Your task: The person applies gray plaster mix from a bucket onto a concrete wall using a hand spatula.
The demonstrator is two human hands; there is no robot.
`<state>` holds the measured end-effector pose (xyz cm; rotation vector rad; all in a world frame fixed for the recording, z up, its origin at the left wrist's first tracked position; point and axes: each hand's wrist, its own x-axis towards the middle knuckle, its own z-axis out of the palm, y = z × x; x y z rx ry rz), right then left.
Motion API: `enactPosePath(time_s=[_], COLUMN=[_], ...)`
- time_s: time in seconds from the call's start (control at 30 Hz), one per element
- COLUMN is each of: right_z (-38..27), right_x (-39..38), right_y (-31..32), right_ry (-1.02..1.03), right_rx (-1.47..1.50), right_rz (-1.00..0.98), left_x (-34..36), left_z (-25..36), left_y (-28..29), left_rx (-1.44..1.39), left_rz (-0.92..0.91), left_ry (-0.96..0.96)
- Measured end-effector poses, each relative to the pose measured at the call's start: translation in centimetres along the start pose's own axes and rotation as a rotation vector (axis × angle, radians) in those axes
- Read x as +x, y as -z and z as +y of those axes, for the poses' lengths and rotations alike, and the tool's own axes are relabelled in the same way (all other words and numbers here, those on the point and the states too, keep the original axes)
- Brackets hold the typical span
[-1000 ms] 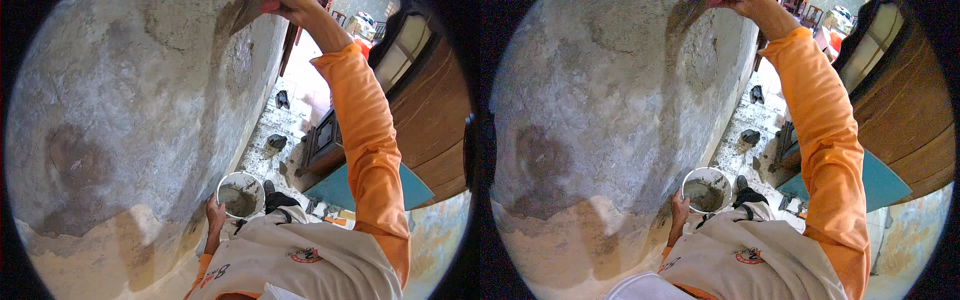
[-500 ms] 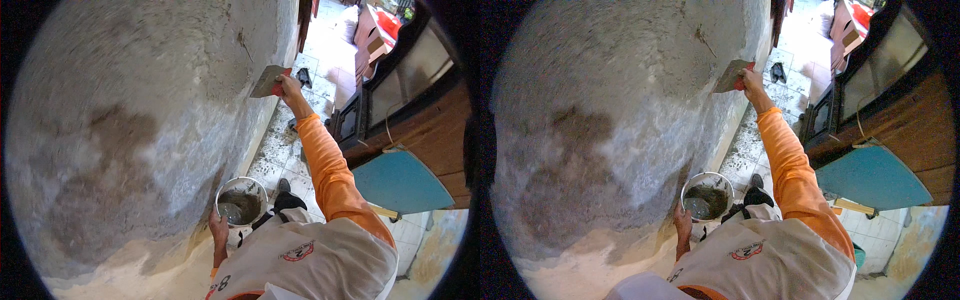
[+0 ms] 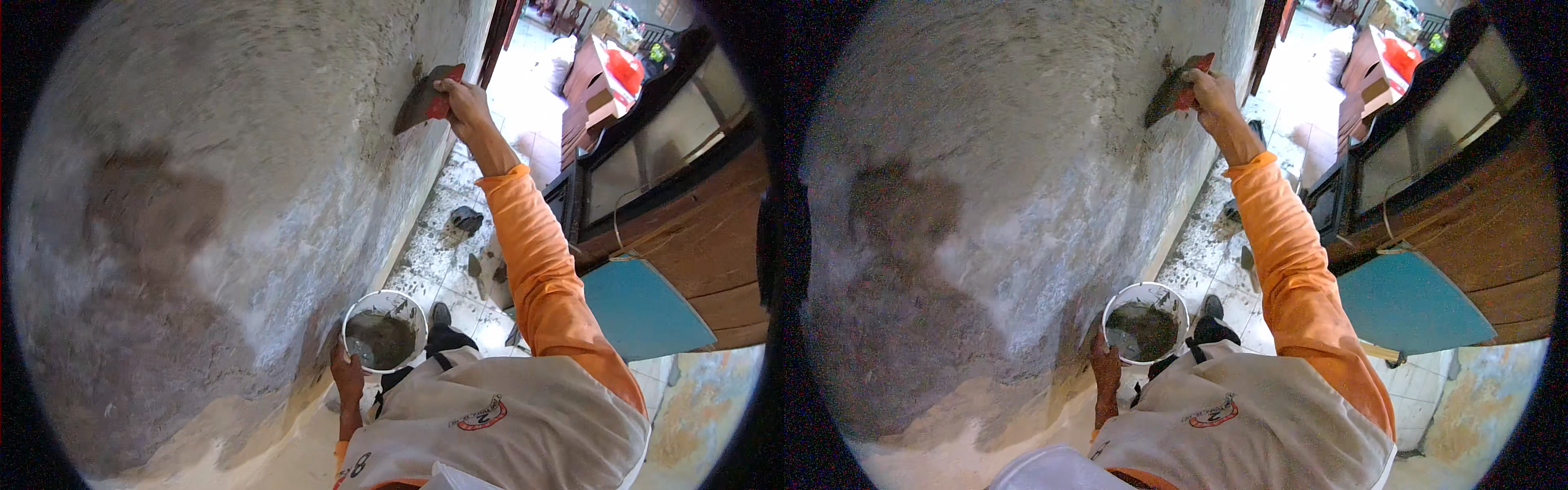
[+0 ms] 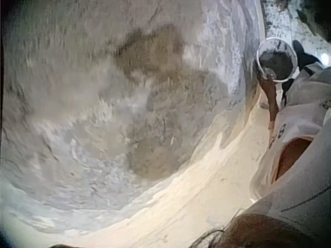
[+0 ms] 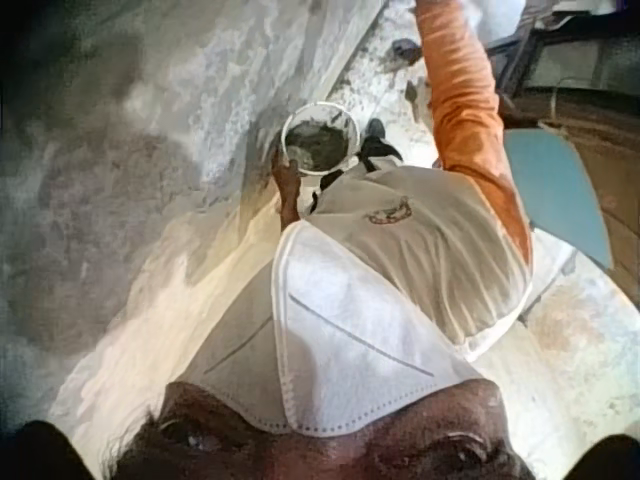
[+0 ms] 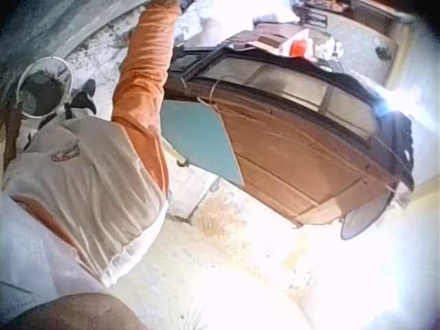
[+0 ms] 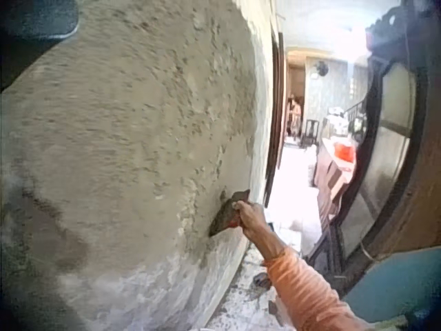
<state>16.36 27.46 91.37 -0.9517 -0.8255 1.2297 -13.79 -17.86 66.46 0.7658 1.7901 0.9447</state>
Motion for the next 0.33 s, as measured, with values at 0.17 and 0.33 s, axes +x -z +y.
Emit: enactPosePath(time_s=[0.17,0.33], right_z=[-4.8,-8.4], right_x=[-2.2,-4.9], right_y=[-4.5,-7.3], right_ry=[0.101,0.145], right_rx=[-0.064,-0.141], right_rz=[-0.03,-0.058], left_x=[1.7,3.2], left_z=[-2.4,-5.1], left_y=[1.2,1.6], left_rx=[0.12,0.186], left_rz=[-0.067,-0.092], left_ry=[-0.114,-0.175])
